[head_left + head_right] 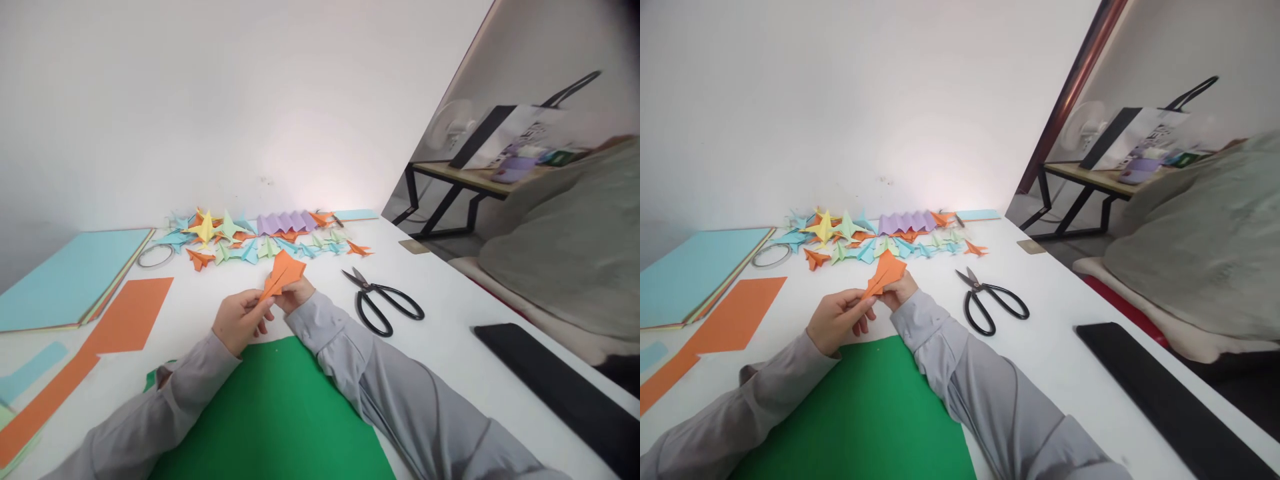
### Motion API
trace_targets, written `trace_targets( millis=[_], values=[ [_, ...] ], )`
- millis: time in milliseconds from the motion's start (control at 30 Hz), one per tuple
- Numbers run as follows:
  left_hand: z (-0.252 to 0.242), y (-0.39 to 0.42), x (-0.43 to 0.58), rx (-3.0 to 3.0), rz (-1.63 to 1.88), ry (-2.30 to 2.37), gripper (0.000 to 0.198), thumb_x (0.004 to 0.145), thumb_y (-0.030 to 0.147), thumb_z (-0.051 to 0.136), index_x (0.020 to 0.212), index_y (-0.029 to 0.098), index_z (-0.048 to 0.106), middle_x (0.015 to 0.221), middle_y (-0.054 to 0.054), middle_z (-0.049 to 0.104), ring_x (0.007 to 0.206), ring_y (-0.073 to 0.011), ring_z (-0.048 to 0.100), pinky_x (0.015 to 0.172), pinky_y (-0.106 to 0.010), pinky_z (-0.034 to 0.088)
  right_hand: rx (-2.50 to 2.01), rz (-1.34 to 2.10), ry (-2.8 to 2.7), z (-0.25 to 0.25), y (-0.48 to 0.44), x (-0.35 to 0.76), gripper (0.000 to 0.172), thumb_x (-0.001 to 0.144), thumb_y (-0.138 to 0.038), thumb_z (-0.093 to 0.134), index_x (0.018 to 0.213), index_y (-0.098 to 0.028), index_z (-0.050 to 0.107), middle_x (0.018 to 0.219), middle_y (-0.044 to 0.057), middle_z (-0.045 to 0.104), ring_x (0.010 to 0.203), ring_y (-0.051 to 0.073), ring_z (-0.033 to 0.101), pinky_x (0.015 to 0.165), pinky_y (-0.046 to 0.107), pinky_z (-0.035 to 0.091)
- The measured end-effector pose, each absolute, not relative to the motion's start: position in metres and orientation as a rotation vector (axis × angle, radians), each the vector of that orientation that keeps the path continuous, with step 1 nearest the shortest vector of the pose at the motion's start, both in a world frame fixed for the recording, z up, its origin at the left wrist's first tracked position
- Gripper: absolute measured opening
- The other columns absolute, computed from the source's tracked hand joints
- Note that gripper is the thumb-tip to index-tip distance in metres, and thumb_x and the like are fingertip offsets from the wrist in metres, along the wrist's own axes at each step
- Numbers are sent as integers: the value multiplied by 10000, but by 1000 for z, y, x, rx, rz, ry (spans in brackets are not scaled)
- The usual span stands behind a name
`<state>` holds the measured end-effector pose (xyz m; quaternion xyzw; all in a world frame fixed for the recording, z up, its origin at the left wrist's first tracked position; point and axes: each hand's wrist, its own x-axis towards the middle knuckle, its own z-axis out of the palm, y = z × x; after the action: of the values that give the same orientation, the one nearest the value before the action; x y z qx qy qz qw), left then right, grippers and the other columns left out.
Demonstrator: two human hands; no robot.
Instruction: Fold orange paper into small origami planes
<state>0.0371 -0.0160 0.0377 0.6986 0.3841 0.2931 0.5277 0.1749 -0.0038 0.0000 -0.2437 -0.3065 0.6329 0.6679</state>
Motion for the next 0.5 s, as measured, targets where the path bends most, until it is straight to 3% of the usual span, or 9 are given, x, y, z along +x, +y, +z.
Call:
trace_targets(
  millis=[133, 333, 433, 500],
  values=[
    [32, -4, 33, 1399, 728, 843, 311, 664, 404, 638, 801, 125, 617, 577, -16, 611, 379, -100, 518, 346, -215, 413, -657, 1333, -642, -1, -3, 172, 201, 382, -38, 636, 536, -153, 579, 492, -34, 584, 476, 109, 518, 442, 228, 411],
    [27, 13, 26, 1056, 933, 794, 254, 537, 288, 744, 664, 116, 608, 500, 5, 588, 345, -83, 487, 326, -202, 382, -832, 1112, -808, -1, -4, 168, 131, 428, -169, 687, 535, -172, 611, 456, -36, 585, 422, 114, 497, 411, 238, 395],
    [28, 21, 20, 897, 975, 795, 230, 504, 239, 739, 623, 116, 586, 449, 21, 559, 323, -75, 460, 325, -196, 359, -887, 1020, -903, 5, -10, 164, 277, 392, -117, 708, 654, -189, 658, 558, -40, 636, 491, 118, 533, 491, 248, 445],
    [29, 26, 16, 814, 955, 774, 206, 496, 205, 724, 604, 120, 571, 418, 31, 536, 318, -66, 442, 331, -187, 342, -910, 934, -985, 6, -13, 161, 280, 420, -128, 720, 689, -192, 672, 654, -15, 671, 597, 143, 579, 597, 280, 481]
  ],
)
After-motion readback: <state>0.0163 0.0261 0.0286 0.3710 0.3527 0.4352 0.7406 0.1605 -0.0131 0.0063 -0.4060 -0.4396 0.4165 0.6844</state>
